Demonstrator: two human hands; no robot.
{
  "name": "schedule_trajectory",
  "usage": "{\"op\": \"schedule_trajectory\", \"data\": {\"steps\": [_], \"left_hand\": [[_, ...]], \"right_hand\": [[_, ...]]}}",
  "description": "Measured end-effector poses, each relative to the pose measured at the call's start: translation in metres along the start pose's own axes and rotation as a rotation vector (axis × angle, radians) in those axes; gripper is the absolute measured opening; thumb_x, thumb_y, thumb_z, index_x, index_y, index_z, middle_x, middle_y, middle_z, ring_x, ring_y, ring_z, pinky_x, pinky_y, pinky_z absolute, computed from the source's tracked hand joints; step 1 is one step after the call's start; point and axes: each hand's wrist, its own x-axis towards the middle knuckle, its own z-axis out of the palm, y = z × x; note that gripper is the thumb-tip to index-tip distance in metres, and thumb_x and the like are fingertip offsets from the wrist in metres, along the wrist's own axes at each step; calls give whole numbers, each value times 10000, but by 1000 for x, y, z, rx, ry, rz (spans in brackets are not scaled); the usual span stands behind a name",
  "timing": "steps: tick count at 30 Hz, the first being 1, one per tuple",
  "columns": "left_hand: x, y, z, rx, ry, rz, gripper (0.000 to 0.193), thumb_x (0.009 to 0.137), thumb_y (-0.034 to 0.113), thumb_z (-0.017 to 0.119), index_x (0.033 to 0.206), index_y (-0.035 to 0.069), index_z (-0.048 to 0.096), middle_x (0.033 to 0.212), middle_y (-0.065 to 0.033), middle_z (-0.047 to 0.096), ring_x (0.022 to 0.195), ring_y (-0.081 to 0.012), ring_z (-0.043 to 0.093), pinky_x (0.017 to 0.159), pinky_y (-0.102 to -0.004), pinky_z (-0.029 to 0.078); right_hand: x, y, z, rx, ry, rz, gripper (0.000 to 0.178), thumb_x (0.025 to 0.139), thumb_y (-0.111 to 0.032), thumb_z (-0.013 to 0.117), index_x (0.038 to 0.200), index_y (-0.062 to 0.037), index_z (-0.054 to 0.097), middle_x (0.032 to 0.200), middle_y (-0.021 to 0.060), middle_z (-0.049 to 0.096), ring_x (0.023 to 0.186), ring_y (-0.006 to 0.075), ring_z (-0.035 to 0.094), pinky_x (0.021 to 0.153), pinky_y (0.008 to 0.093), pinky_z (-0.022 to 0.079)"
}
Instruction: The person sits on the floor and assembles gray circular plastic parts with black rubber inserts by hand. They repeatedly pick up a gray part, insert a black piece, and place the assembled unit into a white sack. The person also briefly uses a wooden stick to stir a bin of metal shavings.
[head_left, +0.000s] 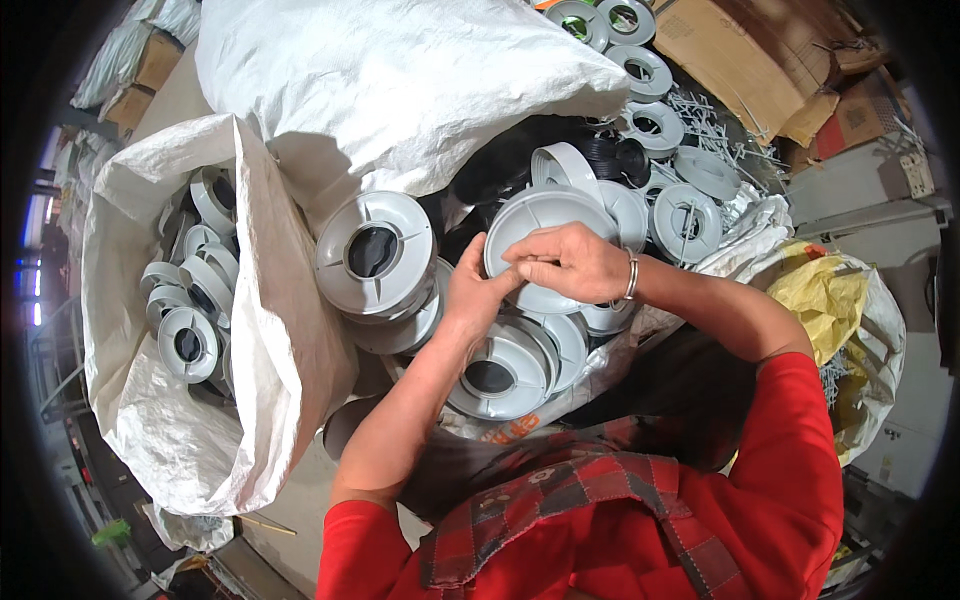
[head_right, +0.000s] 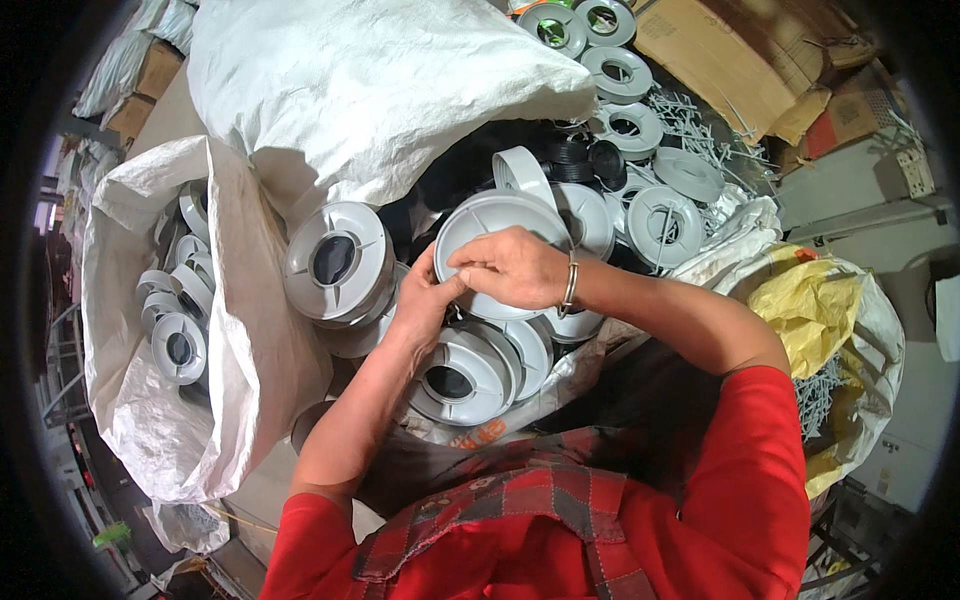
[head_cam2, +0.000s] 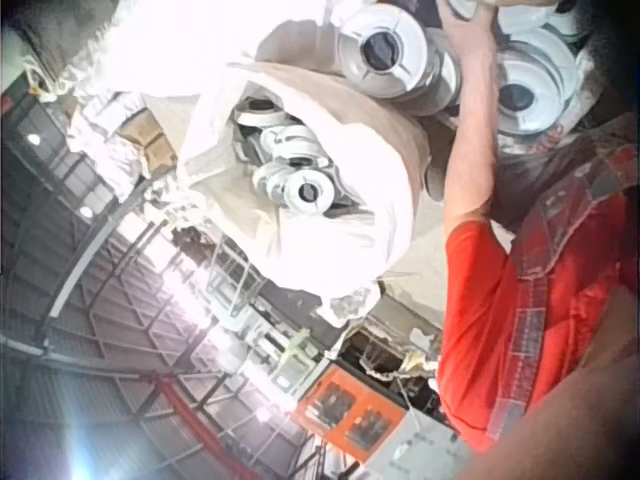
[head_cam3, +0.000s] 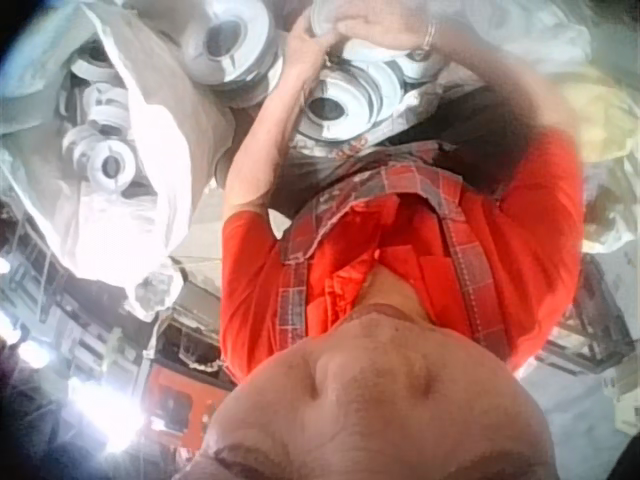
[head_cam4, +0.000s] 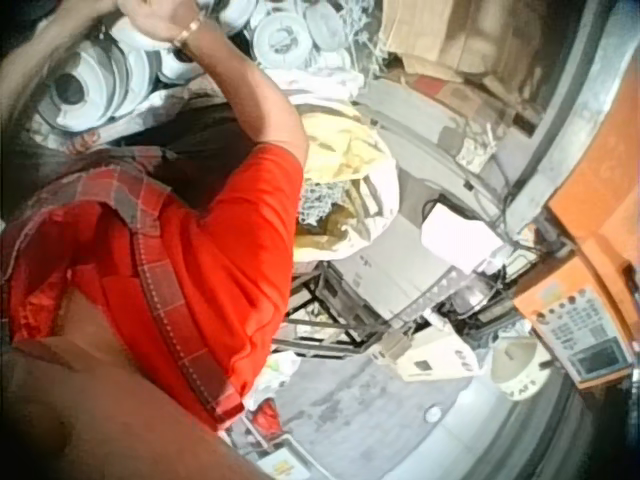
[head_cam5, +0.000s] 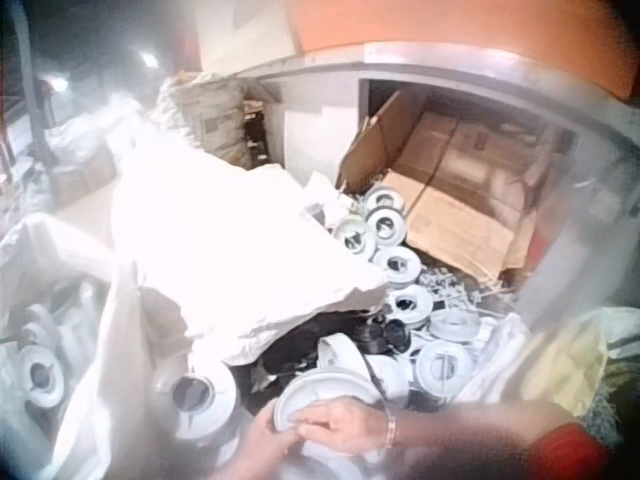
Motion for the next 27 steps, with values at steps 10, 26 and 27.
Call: {"op": "schedule_trajectory", "data": {"steps": [10, 26, 27], "left_hand": [[17, 21, 6, 34, 291, -53, 276, 881, 194, 562, 1084, 8, 591, 802, -14, 614, 628, -76, 554, 510, -207, 431], [6, -22, 28, 1386, -211, 694, 772, 577, 285, 833, 1256, 89, 521, 1335, -159, 428, 1297, -402, 306, 1101, -453, 221], [6, -18, 32, 1422, -215, 731, 800, 556, 295, 839, 1264, 102, 521, 1330, -146, 433, 1302, -373, 311, 1103, -460, 221]], "right_hand": [[72, 19, -81, 264, 635, 551, 171, 807, -152, 694, 785, -1, 615, 611, 28, 570, 389, 50, 425, 342, 193, 298], [20, 141, -117, -971, 143, 437, 168, 754, -122, 594, 895, -58, 658, 952, 204, 620, 926, 368, 595, 821, 435, 491], [15, 142, -121, -953, 176, 390, 139, 728, -78, 571, 832, -65, 663, 894, 202, 628, 878, 371, 610, 777, 457, 491]]}}
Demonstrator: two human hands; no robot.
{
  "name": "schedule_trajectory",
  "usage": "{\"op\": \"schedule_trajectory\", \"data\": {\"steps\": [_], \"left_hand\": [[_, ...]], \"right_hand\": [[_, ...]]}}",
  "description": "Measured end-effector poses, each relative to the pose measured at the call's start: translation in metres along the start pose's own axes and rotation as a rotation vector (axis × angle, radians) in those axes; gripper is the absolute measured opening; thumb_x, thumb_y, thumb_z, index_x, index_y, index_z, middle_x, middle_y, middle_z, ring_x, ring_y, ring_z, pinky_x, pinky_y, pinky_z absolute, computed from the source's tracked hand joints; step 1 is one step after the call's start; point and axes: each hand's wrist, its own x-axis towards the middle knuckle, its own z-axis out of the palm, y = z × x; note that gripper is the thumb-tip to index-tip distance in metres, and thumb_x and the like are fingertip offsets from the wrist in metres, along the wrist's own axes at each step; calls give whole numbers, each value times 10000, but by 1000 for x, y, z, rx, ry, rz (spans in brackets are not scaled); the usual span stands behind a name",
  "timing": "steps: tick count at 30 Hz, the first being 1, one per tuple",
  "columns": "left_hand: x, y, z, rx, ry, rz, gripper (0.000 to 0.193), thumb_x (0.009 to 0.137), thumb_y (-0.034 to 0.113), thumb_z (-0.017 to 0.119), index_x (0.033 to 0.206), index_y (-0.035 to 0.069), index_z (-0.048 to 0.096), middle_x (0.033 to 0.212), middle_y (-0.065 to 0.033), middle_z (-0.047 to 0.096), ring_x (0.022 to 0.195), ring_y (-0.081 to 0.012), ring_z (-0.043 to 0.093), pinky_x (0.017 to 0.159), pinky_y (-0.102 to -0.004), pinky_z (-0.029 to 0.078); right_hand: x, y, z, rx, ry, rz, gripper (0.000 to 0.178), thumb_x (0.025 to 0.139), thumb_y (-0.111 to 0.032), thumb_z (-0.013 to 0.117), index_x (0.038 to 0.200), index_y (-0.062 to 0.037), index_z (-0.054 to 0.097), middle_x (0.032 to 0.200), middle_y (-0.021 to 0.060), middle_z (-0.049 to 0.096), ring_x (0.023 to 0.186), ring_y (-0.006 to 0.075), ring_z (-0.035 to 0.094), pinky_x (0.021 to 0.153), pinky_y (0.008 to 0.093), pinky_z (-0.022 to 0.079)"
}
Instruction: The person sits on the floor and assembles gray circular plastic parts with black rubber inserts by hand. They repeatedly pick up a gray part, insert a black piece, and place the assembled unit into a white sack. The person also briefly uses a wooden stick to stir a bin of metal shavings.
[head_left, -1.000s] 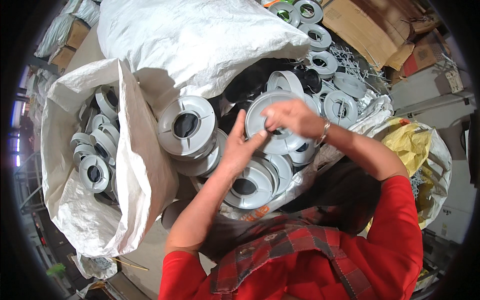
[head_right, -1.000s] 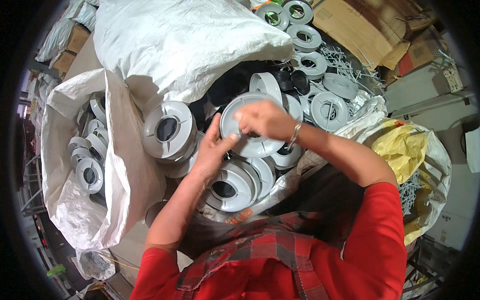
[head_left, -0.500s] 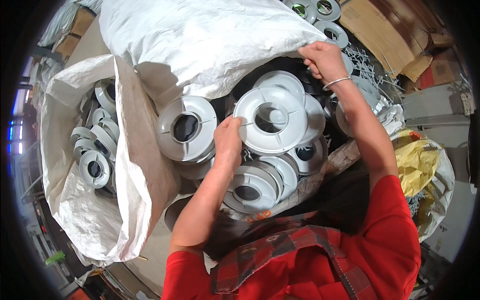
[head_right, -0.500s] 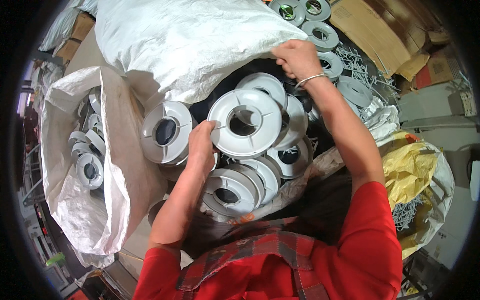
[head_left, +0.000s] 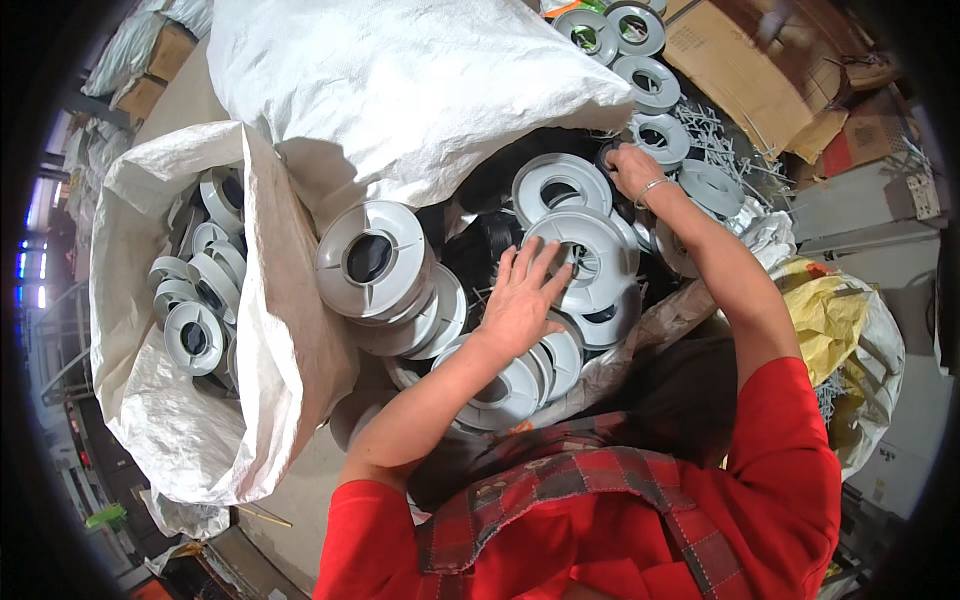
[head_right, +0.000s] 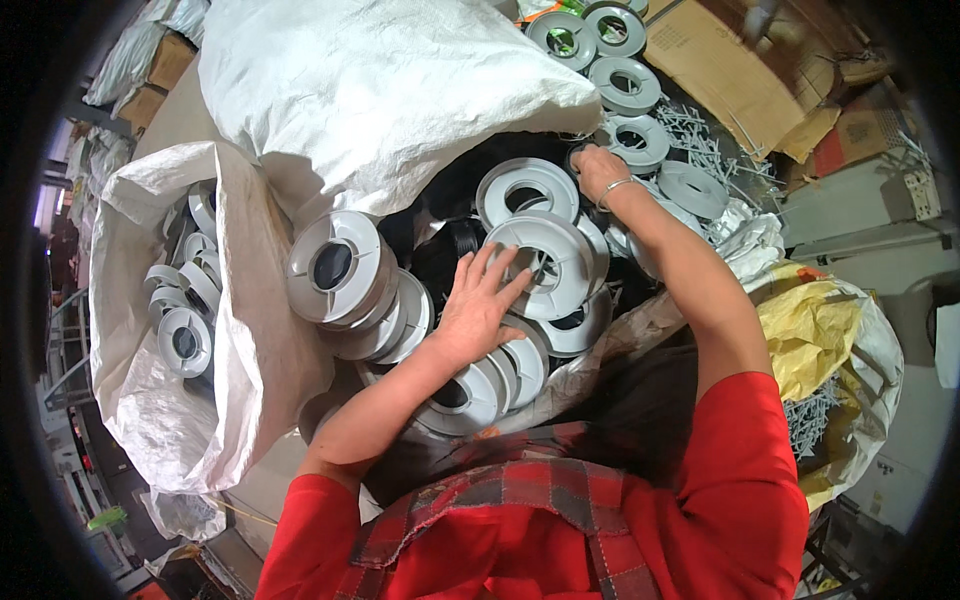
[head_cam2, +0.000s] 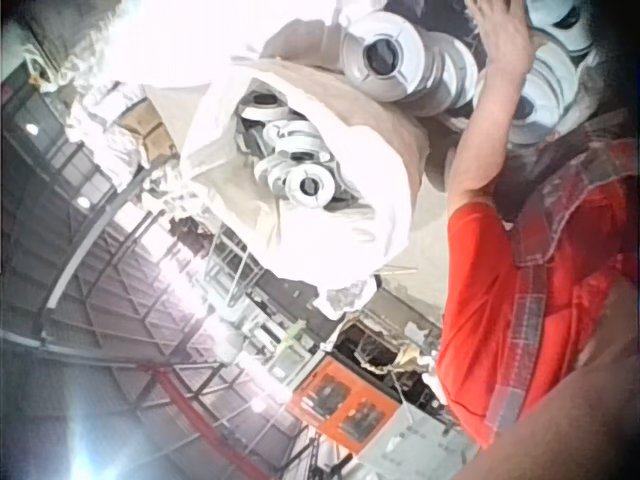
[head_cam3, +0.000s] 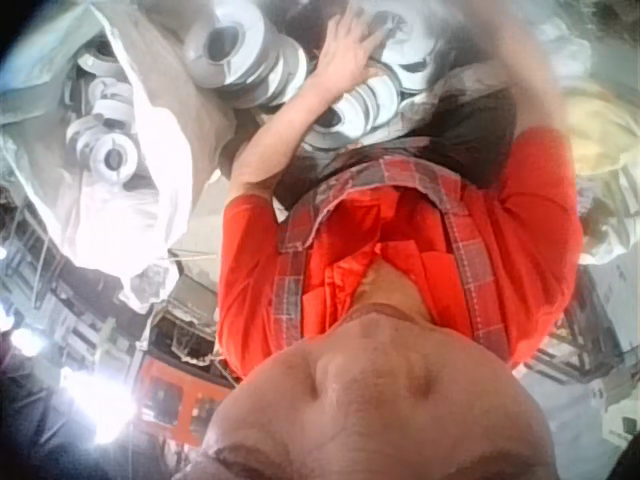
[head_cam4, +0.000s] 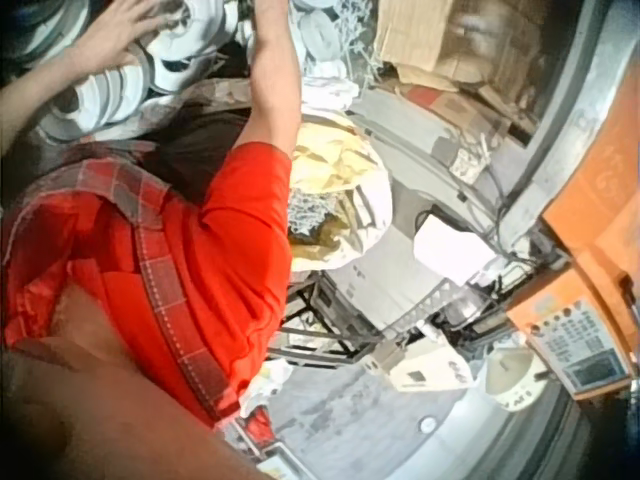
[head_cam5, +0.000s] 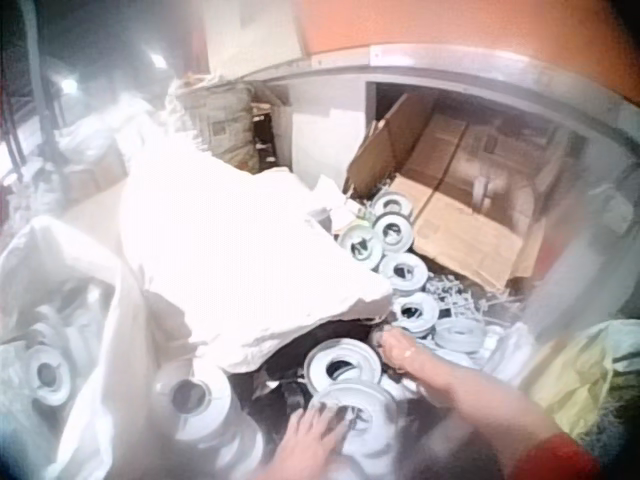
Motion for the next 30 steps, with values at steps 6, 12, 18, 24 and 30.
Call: {"op": "schedule_trajectory", "data": {"steps": [6, 12, 18, 24, 30], "left_hand": [[20, -7, 39, -123, -182, 98, 827, 622, 484, 762, 1263, 32, 500, 1214, -162, 534, 1261, -339, 381, 1123, -484, 153], [33, -2, 22, -132, -320, -2, 596, 707, 430, 696, 1088, -9, 567, 1032, -193, 618, 999, -346, 550, 1090, -494, 162], [15, 23, -39, -1076, 264, -533, 547, 834, 349, 652, 1198, -31, 505, 1022, -141, 626, 891, -231, 619, 801, -359, 500], [-32, 50, -69, -2089, 308, -545, 492, 907, 388, 564, 1255, 48, 491, 1187, -102, 580, 1085, -237, 569, 945, -428, 460], [-56, 63, -70, -1875, 442, -614, 531, 921, 384, 556, 1224, -44, 477, 1147, -148, 583, 1019, -223, 589, 889, -382, 484]], "right_hand": [[-23, 3, -34, 310, 3, 82, 111, 688, -74, 657, 774, -13, 621, 665, 123, 589, 664, 229, 603, 634, 402, 492], [-79, -26, -114, 1377, -233, 422, 106, 836, -72, 633, 932, -43, 599, 826, -12, 556, 737, 87, 566, 697, 371, 597], [-133, -68, -150, 1872, -431, 148, 232, 890, -128, 570, 1073, 15, 573, 962, 105, 636, 836, 208, 638, 742, 443, 566], [-134, -128, -120, 1514, -254, 100, 264, 884, -73, 476, 1129, 6, 533, 965, 158, 613, 822, 269, 648, 699, 421, 557], [-149, -161, -116, 373, -48, -285, 517, 766, -144, 631, 1246, -36, 473, 1069, 186, 464, 948, 341, 560, 817, 403, 469]]}}
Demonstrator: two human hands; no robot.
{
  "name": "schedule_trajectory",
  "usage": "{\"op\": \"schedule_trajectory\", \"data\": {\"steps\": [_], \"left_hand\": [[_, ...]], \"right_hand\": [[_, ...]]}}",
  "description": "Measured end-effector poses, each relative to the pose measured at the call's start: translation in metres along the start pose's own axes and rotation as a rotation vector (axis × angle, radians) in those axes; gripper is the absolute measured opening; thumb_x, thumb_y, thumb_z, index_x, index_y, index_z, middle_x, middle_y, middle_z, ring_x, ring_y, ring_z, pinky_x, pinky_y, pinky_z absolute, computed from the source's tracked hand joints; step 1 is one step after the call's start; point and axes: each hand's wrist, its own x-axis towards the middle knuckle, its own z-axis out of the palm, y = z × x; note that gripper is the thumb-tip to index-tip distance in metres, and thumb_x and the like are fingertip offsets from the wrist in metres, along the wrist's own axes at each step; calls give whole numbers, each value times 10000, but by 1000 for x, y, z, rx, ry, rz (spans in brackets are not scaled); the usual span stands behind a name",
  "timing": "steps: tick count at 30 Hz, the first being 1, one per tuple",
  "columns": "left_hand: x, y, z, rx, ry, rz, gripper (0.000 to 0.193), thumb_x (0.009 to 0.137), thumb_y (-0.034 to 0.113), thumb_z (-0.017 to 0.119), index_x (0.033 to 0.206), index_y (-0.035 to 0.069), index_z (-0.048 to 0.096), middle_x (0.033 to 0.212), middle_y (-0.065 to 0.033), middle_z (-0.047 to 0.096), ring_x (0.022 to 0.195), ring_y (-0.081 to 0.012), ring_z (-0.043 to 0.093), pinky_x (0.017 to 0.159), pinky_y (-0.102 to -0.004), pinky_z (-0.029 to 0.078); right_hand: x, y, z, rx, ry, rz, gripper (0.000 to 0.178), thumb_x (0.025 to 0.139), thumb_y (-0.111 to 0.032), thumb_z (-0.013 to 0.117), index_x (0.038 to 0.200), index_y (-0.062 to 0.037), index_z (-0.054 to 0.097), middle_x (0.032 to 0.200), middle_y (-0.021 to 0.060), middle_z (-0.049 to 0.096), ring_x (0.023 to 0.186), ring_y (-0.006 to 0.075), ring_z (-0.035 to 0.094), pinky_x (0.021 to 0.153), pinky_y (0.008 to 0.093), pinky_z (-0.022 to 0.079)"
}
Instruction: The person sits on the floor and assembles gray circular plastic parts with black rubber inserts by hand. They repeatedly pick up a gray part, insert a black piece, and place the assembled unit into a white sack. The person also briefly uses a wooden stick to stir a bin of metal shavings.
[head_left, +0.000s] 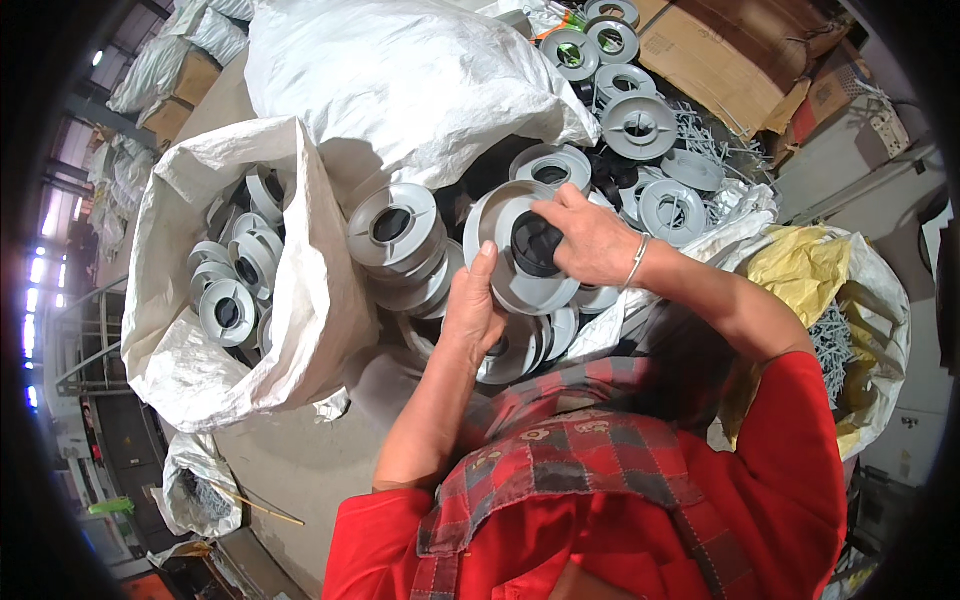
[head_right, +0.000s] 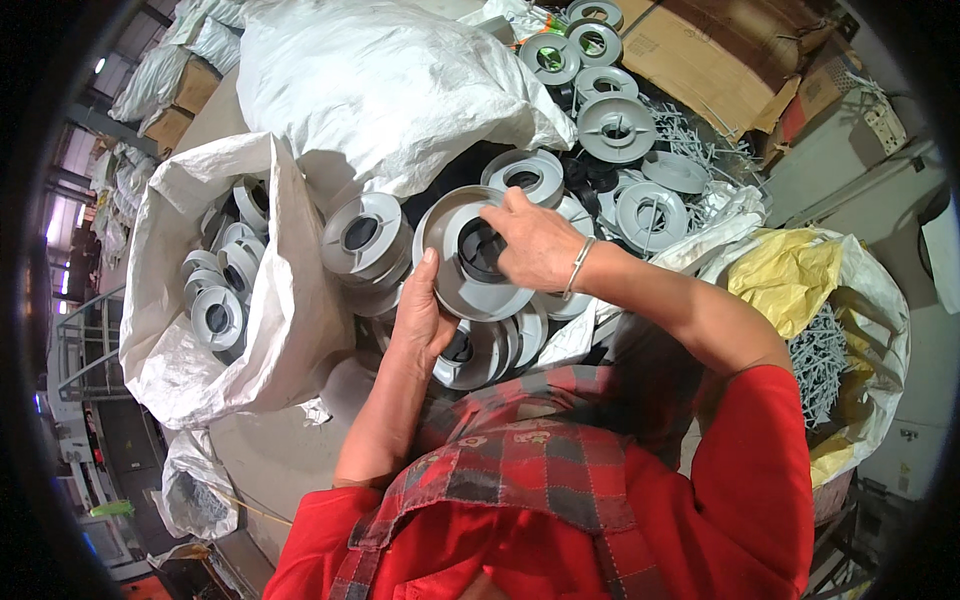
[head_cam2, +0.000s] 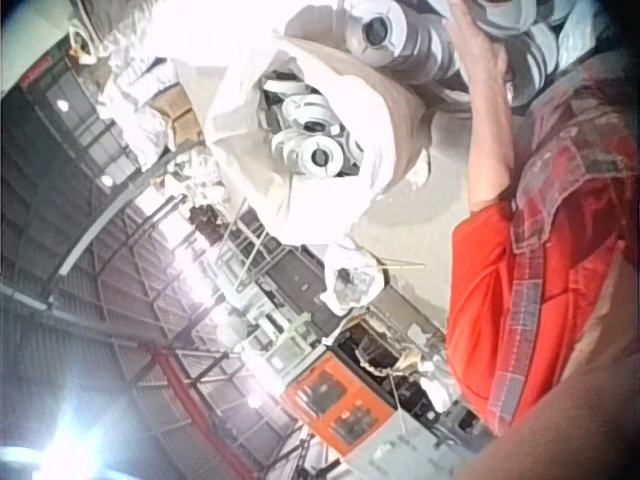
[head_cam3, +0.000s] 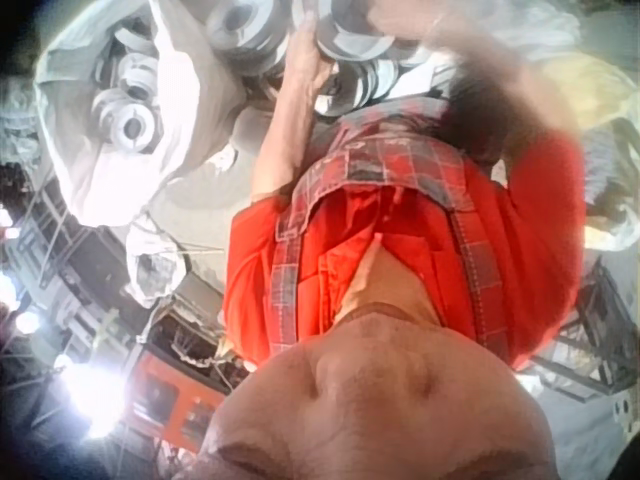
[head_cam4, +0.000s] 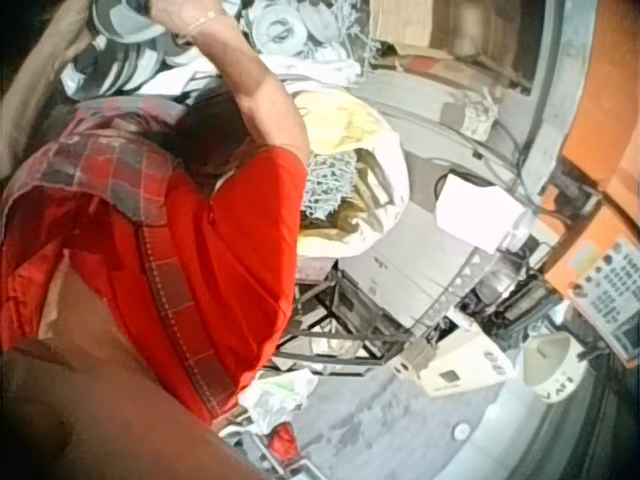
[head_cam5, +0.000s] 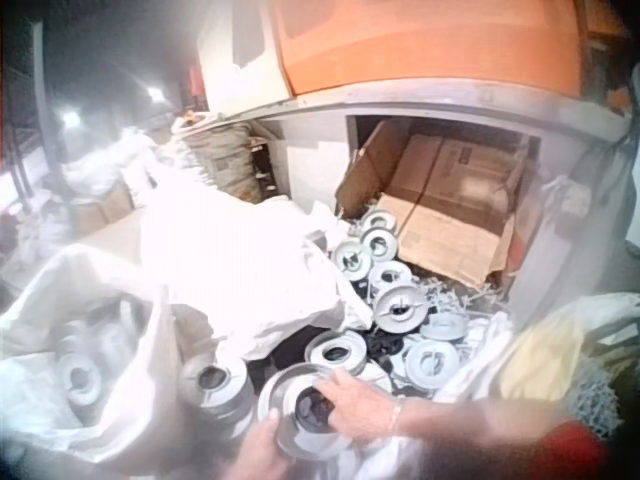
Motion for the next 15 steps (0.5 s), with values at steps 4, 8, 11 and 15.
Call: {"op": "schedule_trajectory", "data": {"steps": [4, 8, 11, 15], "left_hand": [[-14, 1, -1, 89, 25, 21, 526, 933, 383, 531, 1226, -49, 471, 1136, -152, 583, 996, -218, 597, 863, -375, 492], [-17, 1, 0, -12, 87, -35, 501, 955, 381, 482, 1212, -49, 473, 1137, -149, 581, 997, -214, 593, 872, -364, 481], [-19, 2, -10, 23, 88, -111, 473, 944, 360, 505, 1177, -51, 503, 1105, -146, 599, 964, -204, 604, 856, -355, 487], [-19, 13, -17, 158, 14, -190, 450, 930, 331, 532, 1165, -52, 513, 1072, -140, 610, 945, -205, 613, 837, -354, 505]], "right_hand": [[-5, -34, -26, 158, -211, 75, 824, 660, -313, 764, 1338, -61, 369, 1077, 226, 434, 1024, 403, 496, 914, 402, 416], [-2, -32, -18, 77, -235, 1, 848, 591, -192, 811, 1304, -74, 366, 1078, 238, 429, 1009, 407, 501, 870, 419, 455], [-6, -36, -15, -216, -247, -249, 804, 579, -94, 797, 1268, -88, 381, 1079, 194, 442, 1008, 379, 500, 854, 427, 470], [-11, -38, -19, -267, -340, -384, 777, 581, -78, 788, 1254, -127, 403, 1086, 154, 456, 1008, 347, 497, 854, 416, 477]]}}
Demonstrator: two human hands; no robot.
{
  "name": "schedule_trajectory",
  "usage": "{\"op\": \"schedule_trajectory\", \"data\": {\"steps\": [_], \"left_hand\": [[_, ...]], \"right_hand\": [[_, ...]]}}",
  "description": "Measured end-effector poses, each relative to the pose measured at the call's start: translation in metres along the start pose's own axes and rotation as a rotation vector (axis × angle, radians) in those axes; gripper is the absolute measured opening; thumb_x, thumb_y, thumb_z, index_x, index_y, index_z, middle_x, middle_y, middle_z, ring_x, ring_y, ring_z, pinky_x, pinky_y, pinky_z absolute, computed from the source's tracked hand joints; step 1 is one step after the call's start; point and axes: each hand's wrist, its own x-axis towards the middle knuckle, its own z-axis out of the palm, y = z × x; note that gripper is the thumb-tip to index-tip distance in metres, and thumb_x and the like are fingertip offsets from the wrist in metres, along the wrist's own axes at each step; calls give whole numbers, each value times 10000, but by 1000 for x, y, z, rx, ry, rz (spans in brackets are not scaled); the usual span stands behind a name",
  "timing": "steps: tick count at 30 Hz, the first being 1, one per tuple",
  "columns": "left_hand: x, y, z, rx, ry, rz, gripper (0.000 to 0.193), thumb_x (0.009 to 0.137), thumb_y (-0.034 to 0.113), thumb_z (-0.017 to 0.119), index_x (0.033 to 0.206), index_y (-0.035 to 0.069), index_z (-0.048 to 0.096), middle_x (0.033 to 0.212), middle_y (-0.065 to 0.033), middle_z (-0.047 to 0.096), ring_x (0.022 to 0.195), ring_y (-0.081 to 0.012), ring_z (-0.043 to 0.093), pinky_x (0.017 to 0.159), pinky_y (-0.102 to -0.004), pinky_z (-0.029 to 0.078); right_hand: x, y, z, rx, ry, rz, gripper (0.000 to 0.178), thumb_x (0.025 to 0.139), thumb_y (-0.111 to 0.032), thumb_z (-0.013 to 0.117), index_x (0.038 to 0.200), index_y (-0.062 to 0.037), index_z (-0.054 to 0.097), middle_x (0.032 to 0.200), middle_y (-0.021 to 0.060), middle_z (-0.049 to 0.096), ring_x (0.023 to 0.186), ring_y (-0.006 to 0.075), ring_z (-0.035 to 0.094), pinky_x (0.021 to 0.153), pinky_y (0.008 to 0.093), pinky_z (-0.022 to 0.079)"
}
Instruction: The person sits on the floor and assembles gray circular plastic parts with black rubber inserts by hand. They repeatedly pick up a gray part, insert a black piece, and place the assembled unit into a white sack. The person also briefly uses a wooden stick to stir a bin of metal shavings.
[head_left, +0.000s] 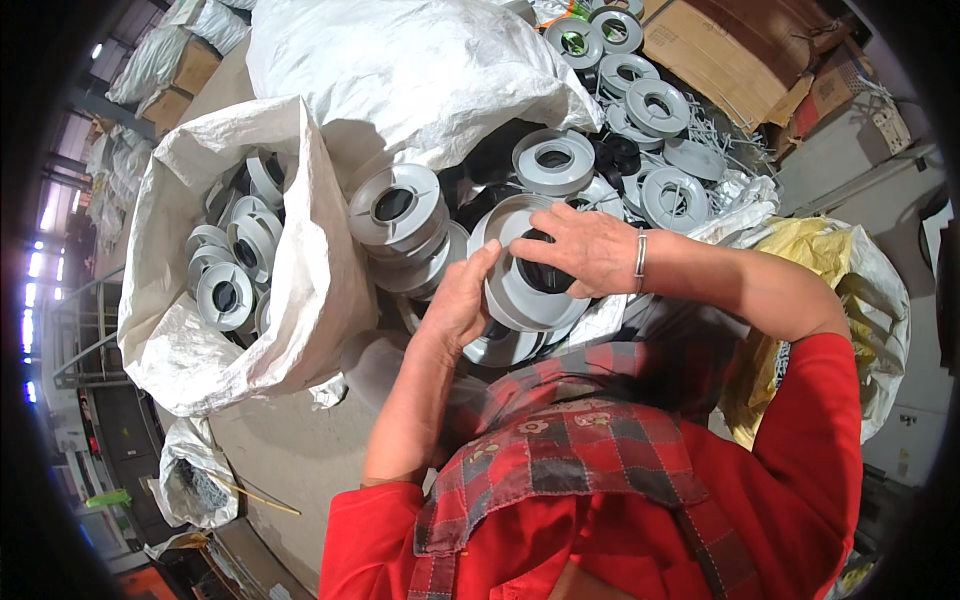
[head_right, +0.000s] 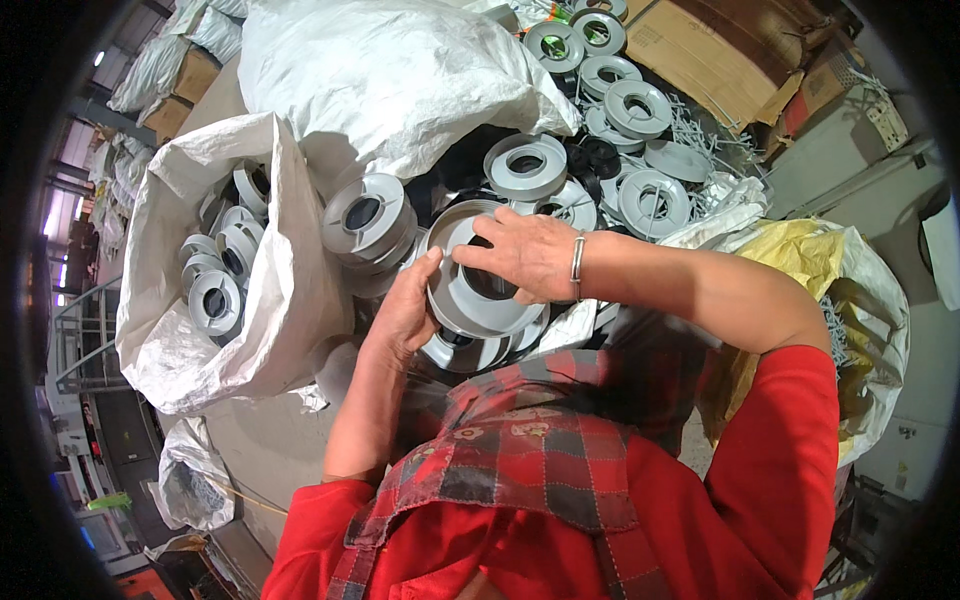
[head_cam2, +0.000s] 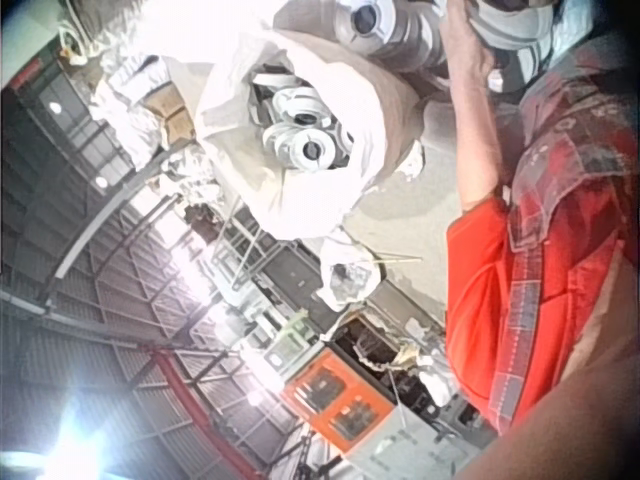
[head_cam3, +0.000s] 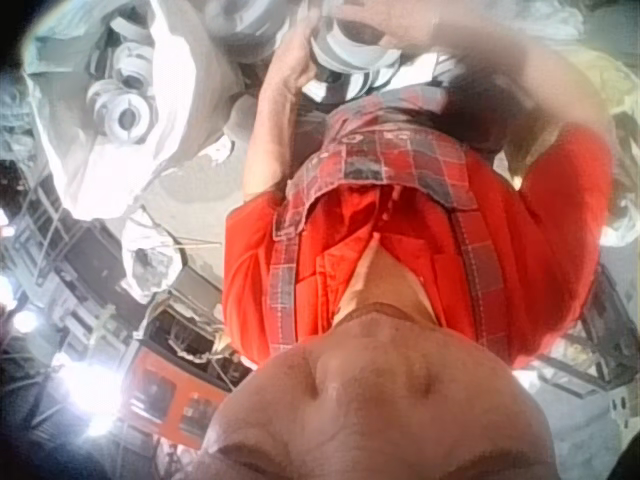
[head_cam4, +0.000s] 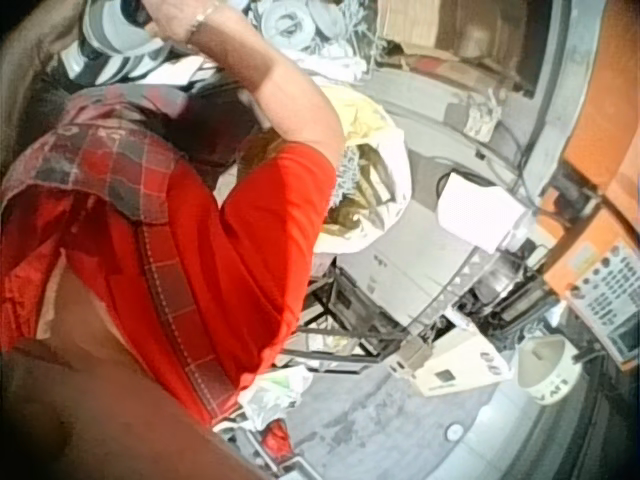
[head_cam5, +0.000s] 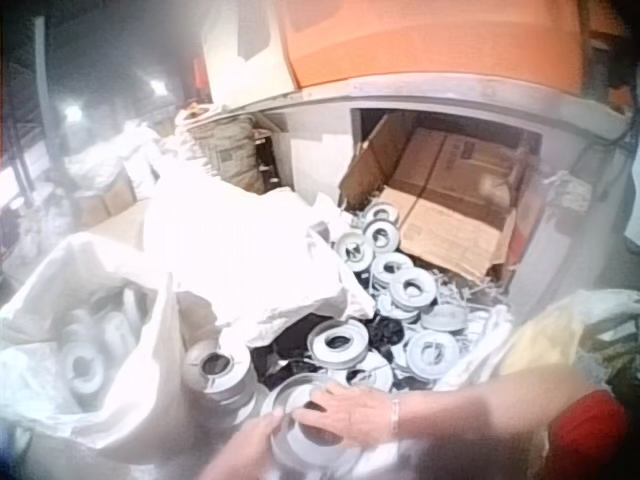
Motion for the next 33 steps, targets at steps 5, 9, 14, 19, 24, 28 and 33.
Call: {"op": "schedule_trajectory", "data": {"steps": [5, 9, 14, 19, 24, 28, 33], "left_hand": [[-4, -2, 10, -75, 39, 55, 442, 921, 322, 549, 1123, -70, 534, 1033, -140, 615, 900, -201, 620, 779, -342, 515], [-1, -11, 6, -94, 78, 47, 423, 924, 306, 542, 1112, -73, 539, 1025, -132, 612, 880, -190, 618, 767, -336, 517], [3, 2, -14, 116, -59, -130, 373, 914, 275, 554, 1044, -74, 581, 949, -104, 633, 790, -152, 619, 684, -296, 524], [14, 20, -19, 200, -111, -244, 323, 937, 272, 510, 1049, -22, 584, 952, -117, 644, 838, -181, 650, 724, -319, 551], [26, 12, -10, -189, 74, -139, 432, 980, 348, 401, 1166, -30, 491, 1031, -156, 608, 899, -265, 633, 845, -397, 523], [13, 6, 6, -123, 7, -6, 475, 939, 342, 533, 1227, -29, 462, 1144, -124, 570, 1027, -207, 573, 901, -381, 471], [12, -3, 9, -136, -43, 105, 466, 921, 323, 575, 1225, -14, 472, 1142, -97, 569, 1028, -186, 565, 894, -358, 471]], "right_hand": [[1, 7, 13, 201, 95, 65, 769, 552, -110, 771, 1241, -167, 435, 1056, 133, 463, 998, 353, 489, 848, 430, 450], [2, 6, 17, 289, 94, 108, 734, 551, -137, 760, 1218, -168, 456, 1032, 132, 466, 989, 348, 489, 848, 427, 438], [-8, -1, 24, 272, 97, 6, 757, 561, -131, 771, 1238, -128, 432, 1009, 128, 455, 977, 330, 492, 793, 429, 455], [-4, -4, 30, -56, 119, -236, 691, 597, -77, 721, 1211, -131, 408, 1049, 131, 433, 958, 310, 495, 649, 363, 549], [3, 17, 17, 202, 270, 312, 717, 641, -189, 751, 1239, -79, 371, 1073, 193, 437, 976, 381, 521, 807, 432, 484], [11, 21, 26, 342, 142, 365, 767, 603, -233, 755, 1276, -122, 405, 999, 174, 450, 878, 373, 560, 763, 430, 489], [17, 27, 33, 499, 267, 380, 771, 601, -207, 772, 1281, -130, 418, 1027, 186, 459, 896, 376, 558, 777, 420, 492]]}}
